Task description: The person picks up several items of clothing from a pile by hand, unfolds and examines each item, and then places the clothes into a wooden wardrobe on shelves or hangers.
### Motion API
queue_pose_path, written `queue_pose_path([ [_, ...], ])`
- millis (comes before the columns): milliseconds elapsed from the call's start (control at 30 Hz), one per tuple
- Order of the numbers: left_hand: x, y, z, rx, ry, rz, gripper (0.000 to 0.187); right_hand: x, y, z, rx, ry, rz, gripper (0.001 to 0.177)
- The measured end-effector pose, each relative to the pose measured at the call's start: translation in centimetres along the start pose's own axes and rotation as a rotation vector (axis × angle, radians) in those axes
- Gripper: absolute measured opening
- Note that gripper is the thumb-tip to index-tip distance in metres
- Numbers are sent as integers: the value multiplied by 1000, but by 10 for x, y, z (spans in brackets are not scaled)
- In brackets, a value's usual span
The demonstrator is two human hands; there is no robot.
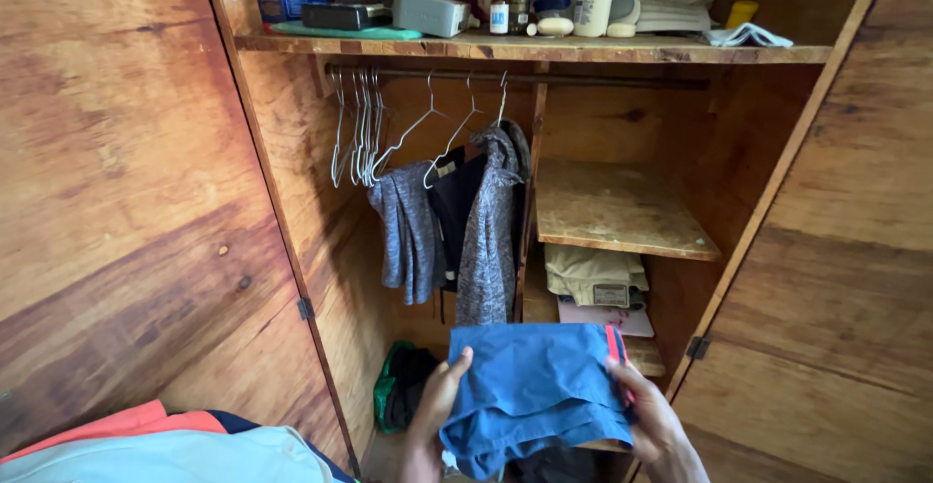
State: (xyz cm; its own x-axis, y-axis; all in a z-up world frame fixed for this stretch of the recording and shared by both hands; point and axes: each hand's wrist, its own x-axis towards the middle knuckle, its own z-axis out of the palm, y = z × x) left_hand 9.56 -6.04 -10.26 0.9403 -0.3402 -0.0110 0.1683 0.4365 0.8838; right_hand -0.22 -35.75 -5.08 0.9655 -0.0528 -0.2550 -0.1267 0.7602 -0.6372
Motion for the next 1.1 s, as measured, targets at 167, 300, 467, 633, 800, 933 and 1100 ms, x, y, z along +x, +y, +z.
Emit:
queue_pose_path([
  [167, -32, 31, 20, 12, -62, -94, 49, 8, 8, -3, -195, 61, 47, 23],
  [300, -41, 29, 23, 92, -194, -48, 48, 6, 7, 3, -187, 109, 73, 25],
  [467, -29, 18, 22, -137, 26, -161, 44, -12, 8, 31, -330, 157, -64, 36],
  [633, -25, 17, 22, -219, 41, -166, 42, -11, 8, 33, -312, 111, -117, 46],
  [800, -20, 12, 18, -168, 96, -169, 45, 3, 11, 18, -308, 87, -126, 52],
  [933, -2, -5, 22, -182, 134, -55, 55, -1, 15, 34, -630, 134, -189, 58],
  [1100, -5, -3, 64, -274, 152, -71, 68, -14, 60, 92, -639, -181, -200, 65],
])
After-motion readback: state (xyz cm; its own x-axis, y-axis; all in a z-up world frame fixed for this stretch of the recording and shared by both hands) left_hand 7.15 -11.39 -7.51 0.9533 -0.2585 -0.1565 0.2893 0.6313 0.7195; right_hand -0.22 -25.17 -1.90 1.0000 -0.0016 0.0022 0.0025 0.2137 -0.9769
